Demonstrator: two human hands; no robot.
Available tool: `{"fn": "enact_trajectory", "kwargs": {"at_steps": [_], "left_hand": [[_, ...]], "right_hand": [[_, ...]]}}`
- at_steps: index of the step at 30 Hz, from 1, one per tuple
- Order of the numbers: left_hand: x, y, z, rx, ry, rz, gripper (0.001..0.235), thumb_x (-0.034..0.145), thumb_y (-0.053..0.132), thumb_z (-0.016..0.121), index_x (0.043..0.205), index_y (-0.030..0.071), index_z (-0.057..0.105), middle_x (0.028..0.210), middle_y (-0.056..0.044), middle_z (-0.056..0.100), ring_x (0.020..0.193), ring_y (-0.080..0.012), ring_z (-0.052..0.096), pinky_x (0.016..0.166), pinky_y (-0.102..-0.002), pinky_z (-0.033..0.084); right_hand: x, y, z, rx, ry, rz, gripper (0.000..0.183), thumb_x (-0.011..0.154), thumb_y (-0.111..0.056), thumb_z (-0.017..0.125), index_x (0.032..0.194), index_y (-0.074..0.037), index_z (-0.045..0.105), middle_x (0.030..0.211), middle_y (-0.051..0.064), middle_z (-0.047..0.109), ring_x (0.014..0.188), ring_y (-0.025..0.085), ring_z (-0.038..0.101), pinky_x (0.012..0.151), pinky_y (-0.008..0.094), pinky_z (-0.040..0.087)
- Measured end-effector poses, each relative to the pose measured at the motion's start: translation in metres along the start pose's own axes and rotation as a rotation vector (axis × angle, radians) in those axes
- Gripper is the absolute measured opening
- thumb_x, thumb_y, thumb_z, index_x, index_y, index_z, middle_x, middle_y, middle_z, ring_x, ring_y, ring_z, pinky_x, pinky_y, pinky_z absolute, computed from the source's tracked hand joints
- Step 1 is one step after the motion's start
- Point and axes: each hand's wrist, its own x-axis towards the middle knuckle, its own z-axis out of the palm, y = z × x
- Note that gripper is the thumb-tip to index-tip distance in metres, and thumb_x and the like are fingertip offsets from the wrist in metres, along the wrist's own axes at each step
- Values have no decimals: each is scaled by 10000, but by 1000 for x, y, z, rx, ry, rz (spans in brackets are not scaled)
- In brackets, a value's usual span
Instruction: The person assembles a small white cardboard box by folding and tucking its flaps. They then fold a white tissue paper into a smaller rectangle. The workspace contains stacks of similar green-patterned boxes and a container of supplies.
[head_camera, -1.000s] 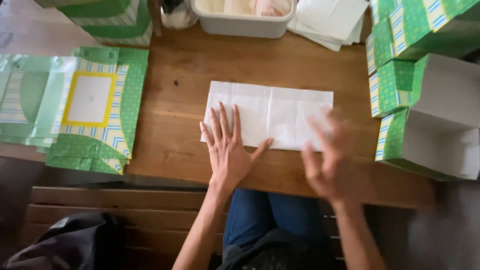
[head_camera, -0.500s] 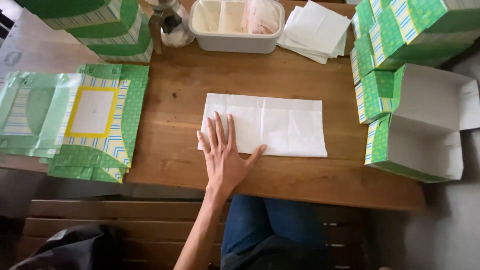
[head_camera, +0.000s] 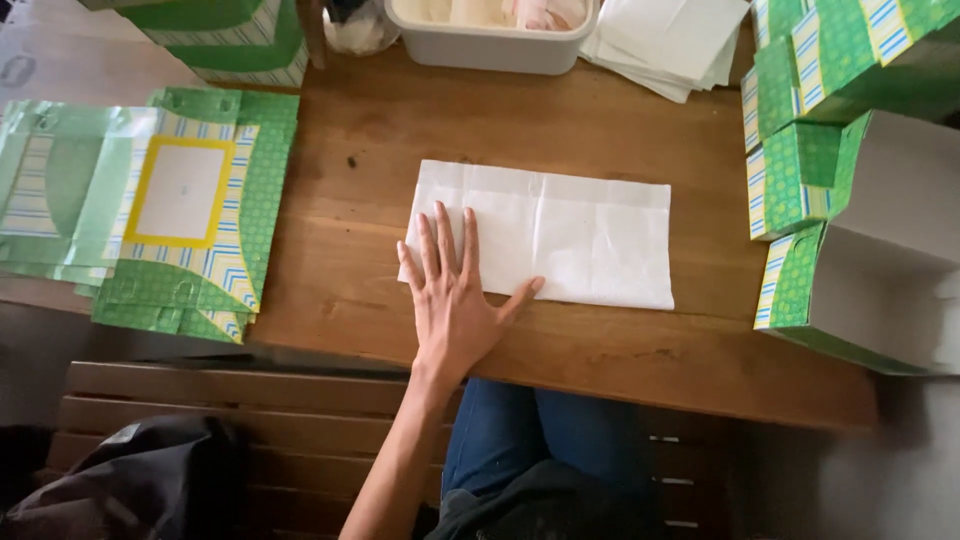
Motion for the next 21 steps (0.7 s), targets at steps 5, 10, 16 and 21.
{"fn": "enact_trajectory", "kwargs": {"at_steps": [5, 10, 16, 21], "left_hand": [[-1, -5, 15, 93, 98, 33, 1132, 884, 839, 507, 1653, 89, 148, 1711, -221, 93, 1588, -407, 71, 1246, -648, 91], [4, -13, 25, 151, -9, 24, 1183, 809, 782, 604, 1664, 85, 176, 1707, -273, 92, 1569, -480, 67, 1170, -741, 66], [4, -12, 21, 113, -2, 26, 1180, 813, 816, 579, 1656, 80, 207, 1697, -282, 123, 1563, -481, 99, 1169, -740, 57], [2, -3, 8, 70, -18, 23, 1153, 856, 804, 556, 1660, 65, 184, 1700, -289, 86, 1566, -489, 75, 1160, -751, 69]], "right_hand": [[57, 16, 78, -17, -10, 32, 305, 960, -243, 518, 991, -109, 790, 1053, 29, 799, 961, 115, 750, 886, 244, 525], [93, 65, 178, -184, -155, -172, 526, 1088, -281, 453, 1541, -14, 445, 1594, 253, 398, 1504, 426, 309, 1225, 561, 167], [86, 92, 190, -289, -169, -116, 583, 1105, -346, 387, 1568, 10, 386, 1636, 261, 322, 1541, 401, 233, 1237, 563, 59], [81, 99, 180, -341, -178, -100, 620, 1112, -372, 366, 1582, 32, 346, 1645, 273, 294, 1551, 402, 201, 1232, 573, 57]]}}
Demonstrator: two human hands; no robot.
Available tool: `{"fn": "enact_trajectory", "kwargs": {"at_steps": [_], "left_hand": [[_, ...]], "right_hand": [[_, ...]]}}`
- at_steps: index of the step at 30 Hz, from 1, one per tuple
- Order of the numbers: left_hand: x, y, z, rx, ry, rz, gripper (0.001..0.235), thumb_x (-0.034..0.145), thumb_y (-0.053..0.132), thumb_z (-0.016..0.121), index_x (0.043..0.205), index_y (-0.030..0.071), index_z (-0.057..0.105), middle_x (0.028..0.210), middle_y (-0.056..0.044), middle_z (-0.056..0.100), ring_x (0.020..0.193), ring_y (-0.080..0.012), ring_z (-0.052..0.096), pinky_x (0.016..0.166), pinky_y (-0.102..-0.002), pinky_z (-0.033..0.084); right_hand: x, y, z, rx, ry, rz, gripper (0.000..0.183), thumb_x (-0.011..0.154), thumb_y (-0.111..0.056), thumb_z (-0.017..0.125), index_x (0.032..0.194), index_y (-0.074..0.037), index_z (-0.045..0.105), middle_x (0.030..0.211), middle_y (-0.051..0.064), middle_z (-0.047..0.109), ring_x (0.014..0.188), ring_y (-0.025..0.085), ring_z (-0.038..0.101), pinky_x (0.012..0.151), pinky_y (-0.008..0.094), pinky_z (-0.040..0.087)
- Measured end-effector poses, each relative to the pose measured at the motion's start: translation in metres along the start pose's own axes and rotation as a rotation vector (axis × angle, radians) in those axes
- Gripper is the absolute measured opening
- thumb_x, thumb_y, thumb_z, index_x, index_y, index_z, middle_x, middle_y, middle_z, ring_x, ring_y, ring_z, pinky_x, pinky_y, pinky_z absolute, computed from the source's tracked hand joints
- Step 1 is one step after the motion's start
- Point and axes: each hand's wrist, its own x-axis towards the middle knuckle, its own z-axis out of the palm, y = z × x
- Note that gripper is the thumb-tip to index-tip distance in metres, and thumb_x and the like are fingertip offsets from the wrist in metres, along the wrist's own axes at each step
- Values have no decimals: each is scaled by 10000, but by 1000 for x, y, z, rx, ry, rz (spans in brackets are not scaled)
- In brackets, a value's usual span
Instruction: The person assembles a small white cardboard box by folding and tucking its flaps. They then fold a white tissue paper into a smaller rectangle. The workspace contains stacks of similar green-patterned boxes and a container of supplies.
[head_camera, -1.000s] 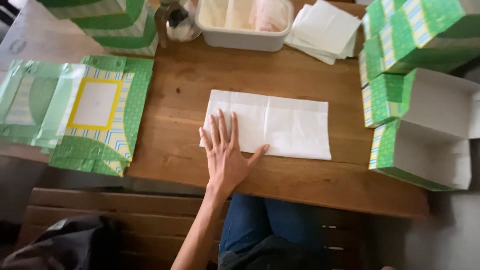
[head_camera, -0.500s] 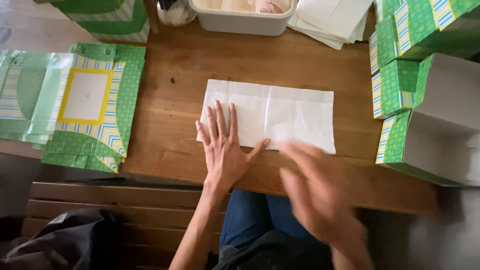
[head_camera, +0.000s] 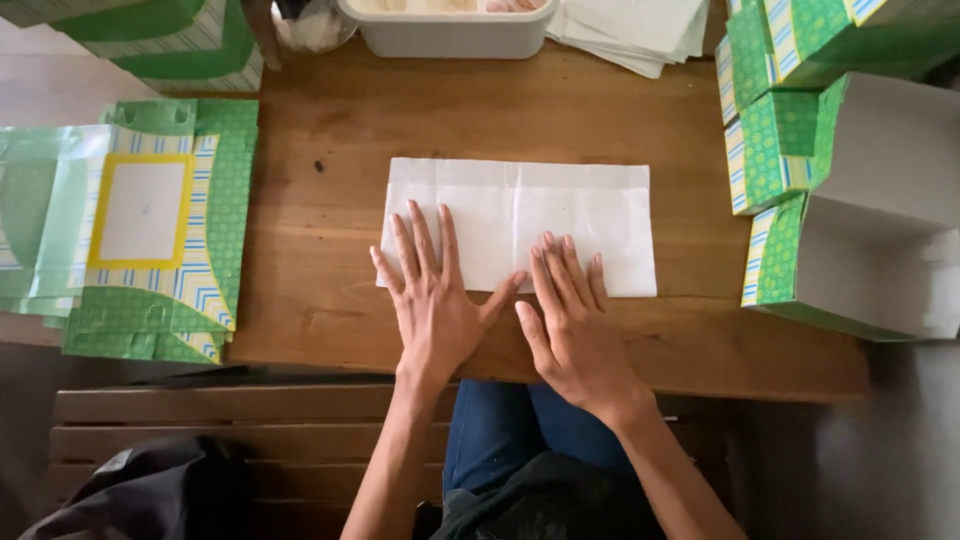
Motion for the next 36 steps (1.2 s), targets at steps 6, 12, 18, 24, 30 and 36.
{"fn": "enact_trajectory", "kwargs": {"at_steps": [6, 12, 18, 24, 30, 36], "left_hand": [[1, 2, -4, -30, -14, -10, 1164, 859, 818, 543, 1662, 63, 171, 1698, -296, 83, 1561, -503, 65, 1152, -761, 43], [1, 4, -5, -25, -10, -11, 1148, 863, 807, 540, 1662, 64, 180, 1693, -307, 95, 1556, -508, 76, 1146, -766, 43], [1, 4, -8, -38, -2, -19, 1133, 848, 770, 595, 1649, 55, 232, 1700, -289, 89, 1563, -489, 68, 1147, -762, 57], [-10, 20, -13, -107, 76, 131, 1079, 887, 757, 570, 1653, 84, 219, 1713, -258, 91, 1575, -458, 60, 1157, -742, -26], [-47, 53, 1, -105, -21, 448, 937, 938, 736, 500, 1623, 125, 311, 1688, -168, 259, 1569, -328, 218, 1235, -634, 120], [-55, 43, 7, -73, -15, 377, 905, 995, 695, 403, 1638, 94, 192, 1713, -122, 156, 1600, -253, 112, 1283, -535, 57]], "right_hand": [[-8, 11, -6, -69, -20, 27, 669, 1107, -415, 360, 1604, 27, 291, 1675, 267, 212, 1570, 392, 131, 1227, 597, -5], [-21, 34, -26, -194, -39, 92, 726, 1092, -462, 361, 1622, 19, 242, 1690, 279, 141, 1567, 428, 93, 1186, 673, -5], [-33, 49, -35, -246, -31, 185, 730, 1093, -488, 324, 1636, -12, 224, 1701, 253, 136, 1570, 416, 86, 1191, 672, -9], [-34, 50, -35, -247, -34, 224, 719, 1087, -517, 333, 1627, -47, 271, 1705, 209, 169, 1579, 377, 86, 1207, 649, -19], [-34, 47, -35, -332, 38, 187, 700, 1072, -477, 366, 1626, -59, 279, 1708, 157, 211, 1573, 361, 163, 1219, 629, 85], [-34, 47, -34, -396, 89, 144, 690, 1056, -444, 387, 1610, -42, 310, 1694, 151, 278, 1562, 370, 247, 1210, 636, 197]]}}
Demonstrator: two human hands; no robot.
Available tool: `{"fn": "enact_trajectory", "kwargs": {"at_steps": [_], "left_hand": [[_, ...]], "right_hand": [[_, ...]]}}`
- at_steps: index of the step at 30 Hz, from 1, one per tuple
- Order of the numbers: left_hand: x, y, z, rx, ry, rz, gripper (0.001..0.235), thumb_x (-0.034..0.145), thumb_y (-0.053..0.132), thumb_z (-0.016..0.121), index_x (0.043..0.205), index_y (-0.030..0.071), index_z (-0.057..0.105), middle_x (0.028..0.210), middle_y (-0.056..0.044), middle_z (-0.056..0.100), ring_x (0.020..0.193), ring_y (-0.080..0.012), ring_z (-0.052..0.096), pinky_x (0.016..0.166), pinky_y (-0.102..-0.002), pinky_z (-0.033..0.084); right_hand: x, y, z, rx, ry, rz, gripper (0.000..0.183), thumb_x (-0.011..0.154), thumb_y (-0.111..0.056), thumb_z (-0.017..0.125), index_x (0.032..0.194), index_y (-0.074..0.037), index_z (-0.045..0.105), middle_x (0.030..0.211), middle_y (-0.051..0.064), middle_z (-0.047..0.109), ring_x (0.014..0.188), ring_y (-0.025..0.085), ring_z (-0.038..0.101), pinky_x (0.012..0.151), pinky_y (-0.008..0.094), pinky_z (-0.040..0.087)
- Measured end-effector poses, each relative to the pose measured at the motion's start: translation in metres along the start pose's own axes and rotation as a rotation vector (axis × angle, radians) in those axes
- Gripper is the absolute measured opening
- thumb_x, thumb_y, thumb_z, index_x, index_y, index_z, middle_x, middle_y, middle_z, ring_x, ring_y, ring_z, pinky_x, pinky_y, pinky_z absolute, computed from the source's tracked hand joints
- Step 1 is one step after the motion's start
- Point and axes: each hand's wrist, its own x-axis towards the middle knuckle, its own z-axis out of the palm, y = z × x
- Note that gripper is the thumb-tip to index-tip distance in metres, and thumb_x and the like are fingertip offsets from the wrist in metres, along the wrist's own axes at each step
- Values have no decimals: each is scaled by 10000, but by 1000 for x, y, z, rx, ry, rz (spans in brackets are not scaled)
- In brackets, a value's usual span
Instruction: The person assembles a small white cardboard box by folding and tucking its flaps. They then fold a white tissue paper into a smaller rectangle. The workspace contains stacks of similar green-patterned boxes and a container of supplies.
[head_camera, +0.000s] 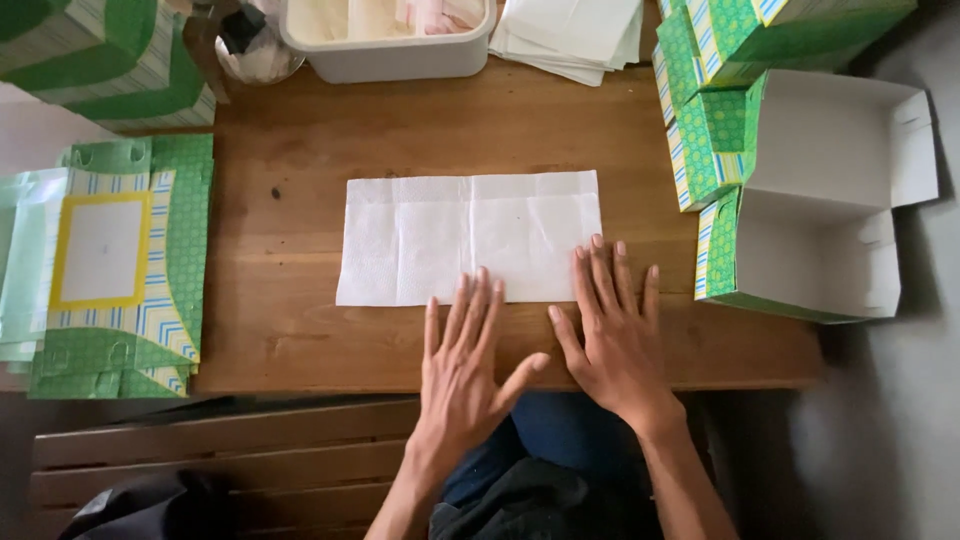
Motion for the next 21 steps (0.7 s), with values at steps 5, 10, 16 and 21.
{"fn": "enact_trajectory", "kwargs": {"at_steps": [5, 10, 16, 21], "left_hand": [[-10, -25, -13, 23, -48, -181, 924, 1008, 691, 328, 1641, 57, 100, 1718, -151, 67, 1591, -301, 71, 1259, -528, 48], [-24, -68, -22, 103, -32, -425, 927, 989, 722, 198, 1636, 78, 42, 1716, -124, 8, 1588, -285, -16, 1246, -539, -50], [-28, -68, -24, 125, 109, -411, 936, 999, 669, 370, 1626, -6, 198, 1711, -178, 167, 1592, -302, 113, 1267, -557, 44], [-28, -68, -22, 130, 146, -406, 925, 997, 656, 397, 1620, -6, 227, 1704, -180, 206, 1588, -313, 157, 1267, -558, 76]], "right_hand": [[0, 0, -1, 23, -15, -7, 680, 1066, -435, 373, 1615, -42, 291, 1692, 156, 275, 1565, 378, 226, 1211, 646, 187], [-1, 1, 4, -38, 8, -16, 697, 1050, -450, 402, 1600, -29, 322, 1690, 154, 295, 1556, 382, 261, 1188, 650, 248], [-1, 0, 3, -6, 2, -12, 697, 1057, -454, 385, 1608, -34, 309, 1691, 156, 285, 1560, 391, 243, 1206, 649, 218], [-8, -5, -3, 239, 140, -23, 653, 1035, -347, 526, 1590, -47, 357, 1680, 217, 287, 1579, 421, 218, 1188, 769, 142]]}}
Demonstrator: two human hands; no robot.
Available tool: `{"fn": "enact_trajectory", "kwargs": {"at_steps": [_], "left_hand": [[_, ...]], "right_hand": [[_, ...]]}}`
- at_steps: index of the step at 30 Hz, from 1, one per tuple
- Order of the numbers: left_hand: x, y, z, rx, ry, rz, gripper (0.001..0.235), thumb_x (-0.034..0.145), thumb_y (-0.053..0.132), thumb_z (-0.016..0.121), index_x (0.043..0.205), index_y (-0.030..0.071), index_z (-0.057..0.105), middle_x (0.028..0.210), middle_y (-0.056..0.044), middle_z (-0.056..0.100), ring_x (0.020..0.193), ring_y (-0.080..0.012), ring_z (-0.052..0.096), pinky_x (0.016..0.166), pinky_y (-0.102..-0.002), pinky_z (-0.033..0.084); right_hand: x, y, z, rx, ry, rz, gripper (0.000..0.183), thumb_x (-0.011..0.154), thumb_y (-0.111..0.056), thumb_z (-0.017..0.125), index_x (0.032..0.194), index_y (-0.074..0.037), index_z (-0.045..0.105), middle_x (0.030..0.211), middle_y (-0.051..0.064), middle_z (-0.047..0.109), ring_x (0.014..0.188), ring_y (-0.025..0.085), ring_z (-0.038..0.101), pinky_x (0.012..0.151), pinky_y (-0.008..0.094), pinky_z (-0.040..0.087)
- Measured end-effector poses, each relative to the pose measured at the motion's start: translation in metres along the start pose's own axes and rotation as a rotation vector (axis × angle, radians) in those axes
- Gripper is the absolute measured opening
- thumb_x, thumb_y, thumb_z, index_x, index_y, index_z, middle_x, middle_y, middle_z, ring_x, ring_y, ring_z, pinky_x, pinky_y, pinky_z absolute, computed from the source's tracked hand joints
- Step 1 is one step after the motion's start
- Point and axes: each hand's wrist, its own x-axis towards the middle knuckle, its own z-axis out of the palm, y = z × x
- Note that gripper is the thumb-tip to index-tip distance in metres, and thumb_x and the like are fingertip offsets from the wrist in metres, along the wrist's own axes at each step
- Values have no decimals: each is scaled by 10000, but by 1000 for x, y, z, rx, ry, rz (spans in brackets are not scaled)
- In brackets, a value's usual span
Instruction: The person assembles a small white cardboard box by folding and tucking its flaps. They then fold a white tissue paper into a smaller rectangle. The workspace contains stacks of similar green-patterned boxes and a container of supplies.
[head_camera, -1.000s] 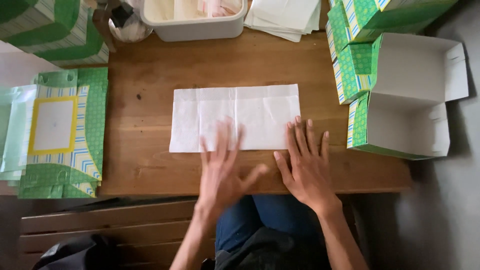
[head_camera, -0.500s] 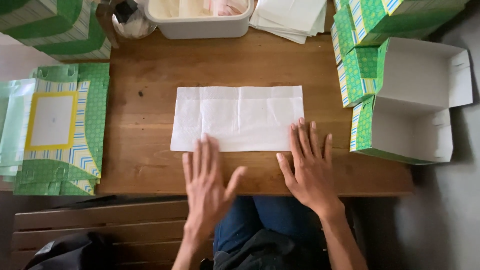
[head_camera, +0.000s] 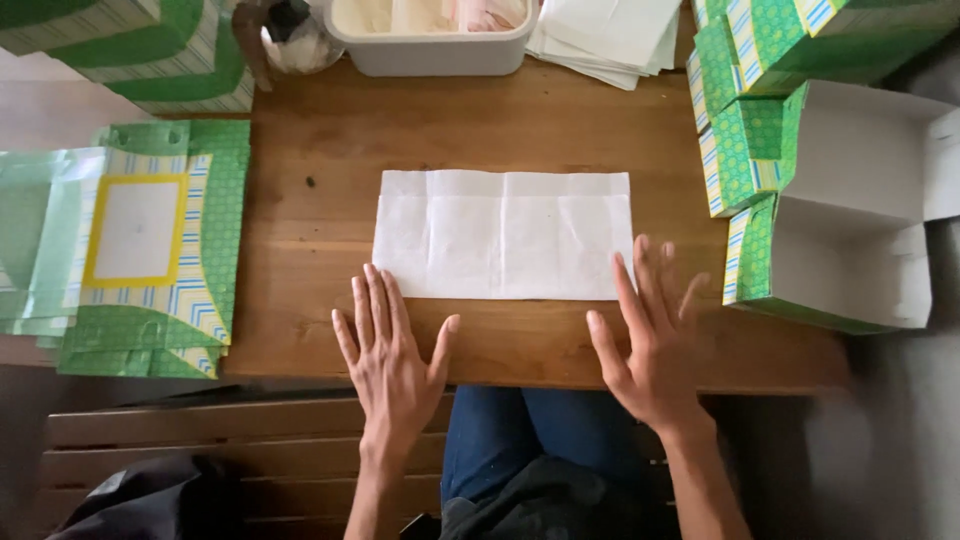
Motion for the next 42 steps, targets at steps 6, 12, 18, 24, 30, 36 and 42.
{"fn": "enact_trajectory", "kwargs": {"at_steps": [6, 12, 18, 24, 30, 36, 42], "left_hand": [[0, 2, -1, -9, 19, 1, 910, 1002, 651, 392, 1622, 3, 233, 1701, -173, 223, 1584, -313, 176, 1268, -550, 83], [-2, -3, 3, 24, 16, 15, 864, 1025, 623, 341, 1625, 10, 234, 1710, -163, 202, 1592, -288, 152, 1271, -534, 75], [0, 2, 1, 8, 21, 2, 810, 1040, 562, 359, 1621, 10, 247, 1704, -165, 222, 1589, -290, 168, 1271, -537, 92], [2, 7, -6, -3, 9, -6, 826, 1034, 569, 396, 1612, -5, 263, 1697, -179, 238, 1584, -294, 187, 1264, -550, 108], [1, 8, -7, -14, -12, -27, 833, 1028, 582, 386, 1617, 7, 257, 1702, -164, 229, 1585, -291, 178, 1264, -550, 95], [1, 9, -7, -10, 15, -17, 826, 1021, 572, 418, 1614, 12, 284, 1698, -163, 252, 1582, -293, 201, 1262, -550, 116], [2, 9, -5, -5, 12, -18, 834, 1020, 575, 414, 1618, 13, 268, 1702, -163, 236, 1582, -295, 198, 1264, -550, 108]], "right_hand": [[-4, -60, 20, 72, -52, -103, 601, 1032, -375, 501, 1554, -86, 434, 1645, 119, 383, 1562, 346, 281, 1224, 710, 20], [11, -102, 43, 88, -171, -271, 596, 1045, -321, 474, 1553, -16, 402, 1658, 150, 335, 1570, 318, 229, 1192, 741, 81], [17, -91, 50, 55, -207, -200, 577, 1076, -320, 387, 1568, -20, 361, 1664, 149, 318, 1568, 315, 225, 1248, 624, 90], [0, -65, 26, -77, -146, -113, 603, 1071, -410, 404, 1570, -71, 386, 1639, 99, 392, 1546, 251, 319, 1274, 524, 147], [-19, -42, 2, -145, -101, -44, 609, 1035, -387, 480, 1546, -57, 445, 1615, 83, 448, 1506, 267, 392, 1224, 601, 237], [-22, -28, -3, -50, -14, 20, 512, 1021, -323, 534, 1458, -57, 547, 1519, 102, 548, 1451, 280, 467, 1211, 675, 233], [-19, -12, -3, -103, 22, 38, 485, 1033, -310, 523, 1474, -111, 558, 1581, 99, 502, 1505, 325, 416, 1191, 694, 247]]}}
